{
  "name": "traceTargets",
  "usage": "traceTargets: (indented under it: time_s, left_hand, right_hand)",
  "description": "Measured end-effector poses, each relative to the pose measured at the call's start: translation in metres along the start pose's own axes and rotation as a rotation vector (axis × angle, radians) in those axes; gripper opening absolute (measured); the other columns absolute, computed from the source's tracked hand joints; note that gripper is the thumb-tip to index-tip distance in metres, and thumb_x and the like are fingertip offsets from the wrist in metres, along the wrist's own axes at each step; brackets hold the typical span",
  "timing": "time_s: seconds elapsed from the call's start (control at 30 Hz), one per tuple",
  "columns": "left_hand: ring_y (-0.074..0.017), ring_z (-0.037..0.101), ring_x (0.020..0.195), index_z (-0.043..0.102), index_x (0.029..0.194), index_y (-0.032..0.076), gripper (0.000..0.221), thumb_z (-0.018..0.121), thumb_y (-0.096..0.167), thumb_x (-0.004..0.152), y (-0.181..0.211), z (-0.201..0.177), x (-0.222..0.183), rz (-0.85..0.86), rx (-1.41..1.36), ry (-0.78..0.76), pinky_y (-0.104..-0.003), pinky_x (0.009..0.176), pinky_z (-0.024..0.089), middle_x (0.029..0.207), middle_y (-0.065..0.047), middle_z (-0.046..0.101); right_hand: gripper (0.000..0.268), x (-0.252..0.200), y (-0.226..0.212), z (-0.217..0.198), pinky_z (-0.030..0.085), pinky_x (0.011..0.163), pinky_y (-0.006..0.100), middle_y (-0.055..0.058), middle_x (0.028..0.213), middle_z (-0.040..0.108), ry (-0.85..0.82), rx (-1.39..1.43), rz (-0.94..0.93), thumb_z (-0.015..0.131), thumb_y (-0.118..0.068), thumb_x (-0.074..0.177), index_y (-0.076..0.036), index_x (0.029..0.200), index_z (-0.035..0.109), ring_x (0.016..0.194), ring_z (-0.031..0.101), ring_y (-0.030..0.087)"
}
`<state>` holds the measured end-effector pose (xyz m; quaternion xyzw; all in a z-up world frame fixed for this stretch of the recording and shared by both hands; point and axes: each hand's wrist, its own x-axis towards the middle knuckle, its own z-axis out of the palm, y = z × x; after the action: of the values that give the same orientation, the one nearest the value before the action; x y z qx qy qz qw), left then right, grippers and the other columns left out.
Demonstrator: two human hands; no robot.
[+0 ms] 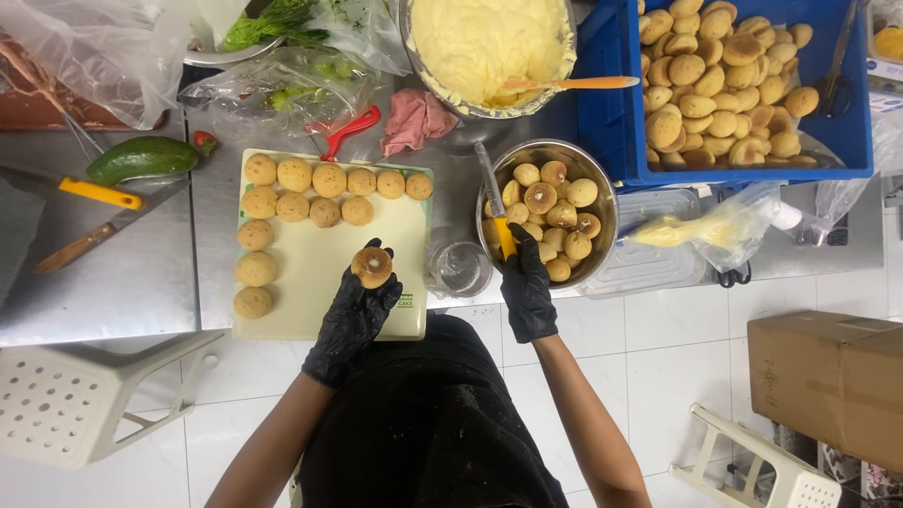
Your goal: Cutting, filling small bread rolls with cream, and sifting ingredients onto them in a bakery environment.
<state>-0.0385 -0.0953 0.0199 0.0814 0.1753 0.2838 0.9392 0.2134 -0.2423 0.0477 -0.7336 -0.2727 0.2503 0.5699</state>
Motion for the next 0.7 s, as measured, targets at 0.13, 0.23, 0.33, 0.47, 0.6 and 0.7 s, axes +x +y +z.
traceTargets:
  time_s: [0.13, 0.23, 0.33, 0.47, 0.6, 0.7]
  left_hand:
    - [-0.0187, 0.054, 0.13, 0.035, 0.158, 0.009, 0.07, 0.065, 0.034, 0.1, 0.001, 0.013, 0.004, -0.042, 0.009, 0.034, -0.038, 0.112, 0.046, 0.152, -0.009, 0.049]
    - [-0.0181, 0.054, 0.129, 0.034, 0.159, 0.01, 0.07, 0.065, 0.033, 0.1, 0.0, 0.017, 0.008, -0.064, 0.008, 0.008, -0.038, 0.112, 0.046, 0.153, -0.008, 0.049]
    - [-0.0178, 0.055, 0.127, 0.034, 0.16, 0.011, 0.07, 0.065, 0.033, 0.101, 0.001, 0.022, 0.01, -0.075, 0.007, -0.011, -0.038, 0.112, 0.046, 0.153, -0.007, 0.048]
    - [-0.0173, 0.055, 0.129, 0.033, 0.159, 0.01, 0.072, 0.066, 0.034, 0.099, 0.003, 0.026, 0.01, -0.061, 0.032, 0.012, -0.037, 0.112, 0.046, 0.152, -0.008, 0.049]
    - [-0.0176, 0.054, 0.128, 0.033, 0.161, 0.01, 0.073, 0.066, 0.034, 0.101, 0.001, 0.018, 0.01, -0.055, 0.009, -0.009, -0.037, 0.112, 0.046, 0.152, -0.008, 0.048]
    - [-0.0172, 0.053, 0.131, 0.033, 0.16, 0.009, 0.072, 0.066, 0.035, 0.101, 0.0, 0.015, 0.009, -0.035, 0.006, 0.0, -0.037, 0.113, 0.045, 0.153, -0.009, 0.048]
  right_hand:
    - [0.05, 0.004, 0.02, -0.006, 0.048, 0.111, 0.036, 0.017, 0.141, 0.06, -0.016, -0.238, -0.156, 0.048, 0.007, 0.099, -0.004, 0.148, 0.051, 0.133, 0.057, 0.026]
    - [0.054, 0.004, 0.013, -0.007, 0.049, 0.111, 0.04, 0.02, 0.144, 0.058, -0.068, -0.387, -0.187, 0.054, 0.004, 0.098, -0.003, 0.151, 0.046, 0.135, 0.056, 0.031]
    - [0.064, 0.002, -0.001, -0.006, 0.049, 0.107, 0.044, 0.024, 0.141, 0.057, -0.104, -0.639, -0.261, 0.064, -0.007, 0.096, -0.002, 0.154, 0.038, 0.131, 0.057, 0.037]
    - [0.083, -0.001, -0.008, -0.007, 0.049, 0.103, 0.048, 0.03, 0.141, 0.054, -0.17, -0.802, -0.198, 0.068, -0.017, 0.091, 0.001, 0.161, 0.026, 0.128, 0.056, 0.045]
    - [0.078, -0.005, -0.023, -0.005, 0.05, 0.1, 0.049, 0.031, 0.138, 0.055, -0.148, -0.844, -0.248, 0.069, -0.019, 0.092, 0.001, 0.157, 0.032, 0.123, 0.058, 0.045]
    - [0.068, -0.017, -0.05, -0.003, 0.053, 0.095, 0.049, 0.028, 0.127, 0.062, -0.154, -0.919, -0.172, 0.072, -0.023, 0.091, 0.0, 0.148, 0.043, 0.112, 0.063, 0.043]
